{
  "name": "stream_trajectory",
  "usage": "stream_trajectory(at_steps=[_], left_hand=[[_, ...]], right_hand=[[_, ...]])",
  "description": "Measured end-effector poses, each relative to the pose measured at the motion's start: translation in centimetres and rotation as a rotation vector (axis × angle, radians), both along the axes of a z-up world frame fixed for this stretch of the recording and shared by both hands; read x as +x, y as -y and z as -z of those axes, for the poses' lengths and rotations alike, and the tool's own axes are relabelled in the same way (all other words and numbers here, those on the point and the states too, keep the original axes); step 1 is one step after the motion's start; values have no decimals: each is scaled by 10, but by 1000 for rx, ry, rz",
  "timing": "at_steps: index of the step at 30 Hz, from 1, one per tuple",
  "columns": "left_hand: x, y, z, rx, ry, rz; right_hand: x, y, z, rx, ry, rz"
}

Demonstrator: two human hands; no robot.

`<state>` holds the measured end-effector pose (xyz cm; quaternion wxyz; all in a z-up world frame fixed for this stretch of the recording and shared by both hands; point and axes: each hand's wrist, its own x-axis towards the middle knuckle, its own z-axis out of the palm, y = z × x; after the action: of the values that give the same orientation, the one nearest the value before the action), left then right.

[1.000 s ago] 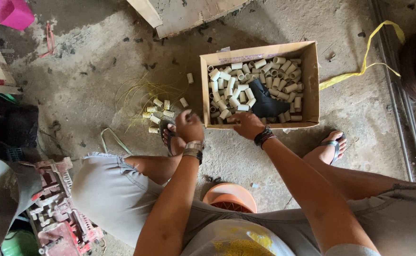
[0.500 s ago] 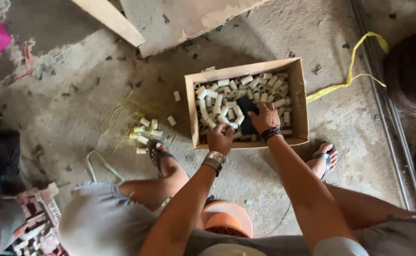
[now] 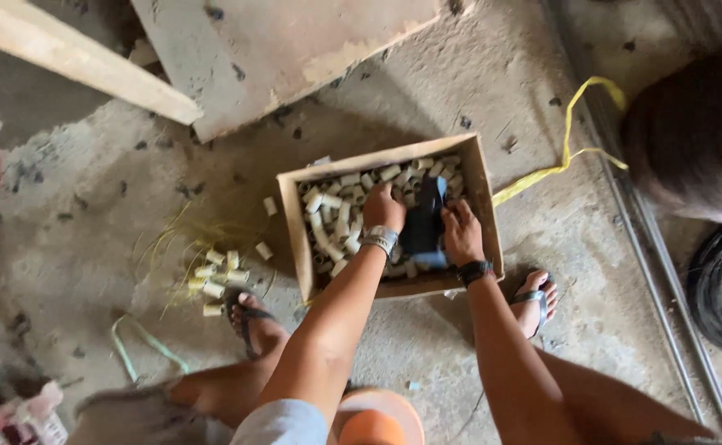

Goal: Cleaning small PVC pipe segments by wiping them with a cloth.

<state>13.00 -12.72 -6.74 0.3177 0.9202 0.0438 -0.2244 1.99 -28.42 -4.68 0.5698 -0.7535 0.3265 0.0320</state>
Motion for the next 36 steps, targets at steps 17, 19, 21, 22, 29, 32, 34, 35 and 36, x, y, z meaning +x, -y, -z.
stream_trajectory(at_steps=[17,19,21,22,29,32,34,35,36], left_hand=[[17,17,52,170,188,129],[16,11,38,126,275,95],[15,4,29,276,202,-29],[11,1,42,275,198,-26],[23,8,44,335,108,124],[25,12,44,241,-2,63],[25,11,20,148,-54,-9],[22,11,-8,-83,-8,-87],[17,10,-37,-314,39,-163]], right_hand=[[3,-2,-17,67,34,149],[6,-4,-17,79,46,173],[8,-6,-16,100,53,195],[2,-8,-12,99,49,197],[3,-7,4,16,84,207],[10,-9,-2,63,191,364],[17,-10,-22,131,293,461],[18,-8,-42,126,145,421],[18,-7,-63,120,-3,380]])
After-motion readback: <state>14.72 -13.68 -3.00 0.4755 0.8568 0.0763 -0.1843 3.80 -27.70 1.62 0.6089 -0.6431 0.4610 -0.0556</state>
